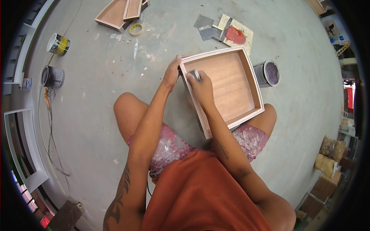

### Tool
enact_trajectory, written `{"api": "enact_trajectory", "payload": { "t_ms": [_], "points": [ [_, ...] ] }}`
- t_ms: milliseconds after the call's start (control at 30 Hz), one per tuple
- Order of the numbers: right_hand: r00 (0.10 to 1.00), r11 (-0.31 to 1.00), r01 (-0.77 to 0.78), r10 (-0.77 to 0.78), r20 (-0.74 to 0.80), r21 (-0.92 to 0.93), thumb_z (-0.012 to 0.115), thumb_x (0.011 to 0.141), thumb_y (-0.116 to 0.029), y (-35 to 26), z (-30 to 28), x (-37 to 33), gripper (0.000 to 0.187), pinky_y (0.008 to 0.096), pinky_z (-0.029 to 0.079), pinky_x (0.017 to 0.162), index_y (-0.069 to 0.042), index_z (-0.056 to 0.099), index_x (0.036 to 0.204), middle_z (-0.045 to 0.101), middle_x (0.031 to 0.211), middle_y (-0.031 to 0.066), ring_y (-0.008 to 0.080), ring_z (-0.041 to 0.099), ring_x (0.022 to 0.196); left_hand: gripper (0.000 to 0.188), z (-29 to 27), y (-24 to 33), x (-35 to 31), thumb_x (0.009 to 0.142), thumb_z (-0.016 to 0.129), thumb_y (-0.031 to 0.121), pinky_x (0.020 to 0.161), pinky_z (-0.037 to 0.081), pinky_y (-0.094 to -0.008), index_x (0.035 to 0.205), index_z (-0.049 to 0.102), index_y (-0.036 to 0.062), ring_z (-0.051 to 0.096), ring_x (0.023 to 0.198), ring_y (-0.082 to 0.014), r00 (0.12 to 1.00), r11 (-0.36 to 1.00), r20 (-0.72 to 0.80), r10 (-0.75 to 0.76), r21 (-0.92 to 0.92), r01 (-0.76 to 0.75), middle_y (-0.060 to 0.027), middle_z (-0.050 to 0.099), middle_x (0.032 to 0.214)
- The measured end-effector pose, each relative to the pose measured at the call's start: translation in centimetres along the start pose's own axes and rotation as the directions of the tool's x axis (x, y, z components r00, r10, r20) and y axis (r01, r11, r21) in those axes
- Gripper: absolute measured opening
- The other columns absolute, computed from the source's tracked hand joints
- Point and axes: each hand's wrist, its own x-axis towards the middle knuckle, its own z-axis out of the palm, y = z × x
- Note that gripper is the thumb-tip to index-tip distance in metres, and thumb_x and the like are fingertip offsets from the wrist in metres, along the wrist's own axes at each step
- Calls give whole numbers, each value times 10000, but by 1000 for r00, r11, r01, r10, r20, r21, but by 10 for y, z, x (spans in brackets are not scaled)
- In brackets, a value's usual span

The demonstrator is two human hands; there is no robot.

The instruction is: The recorder uses a sanding block to smooth the surfaces and edges of a wooden drawer.

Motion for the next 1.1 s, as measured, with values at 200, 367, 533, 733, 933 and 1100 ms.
{"api": "enact_trajectory", "payload": {
  "t_ms": [200,367,533,733,933,1100],
  "points": [
    [1000,1000,16,-16,-15,12,726,976,-326,-11,0,21,362,446,538,774,30,696,1033,726,906,256,393,700,811,503,12,-3,6,1158,372,391,1064,479,-345,1384,624,19,630,1177,-193,1000,999,-16,-22,-37,21,-110,676,1293],
    [999,998,-40,41,20,-49,711,990,-317,4,-12,-24,344,451,546,788,15,695,1077,729,890,241,405,717,844,513,-7,-6,2,1155,375,394,1087,472,-373,1415,611,20,628,1211,-208,998,1000,-55,-20,10,20,-117,670,1331],
    [994,996,-87,86,70,8,710,993,-318,10,-18,-40,332,461,547,792,6,702,1067,733,890,240,413,721,847,521,2,0,-2,1154,380,398,1100,475,-364,1425,607,16,629,1237,-218,998,1000,-67,1,20,1,-126,668,1349],
    [994,991,76,-84,-73,-108,696,1008,-337,-5,-2,5,329,459,552,767,-15,683,1075,725,888,252,453,719,854,536,9,-7,7,1155,376,408,1083,476,-363,1382,649,7,627,1209,-197,999,1000,-39,-4,-7,4,-110,683,1313],
    [998,991,-51,54,23,-125,692,1018,-280,6,-39,-90,275,408,532,736,-9,657,1049,705,842,191,276,684,771,529,-2,-3,-1,1154,393,410,1109,477,-379,1427,607,11,634,1242,-216,997,991,-55,56,122,-49,-127,670,1345],
    [999,981,24,-28,-20,-195,677,1015,-282,-9,-19,-8,262,543,519,742,-29,628,1063,711,884,271,499,691,863,526,20,-4,9,1152,392,409,1116,465,-372,1419,617,16,638,1223,-211,999,998,-40,-5,56,7,-121,669,1347]
  ]
}}
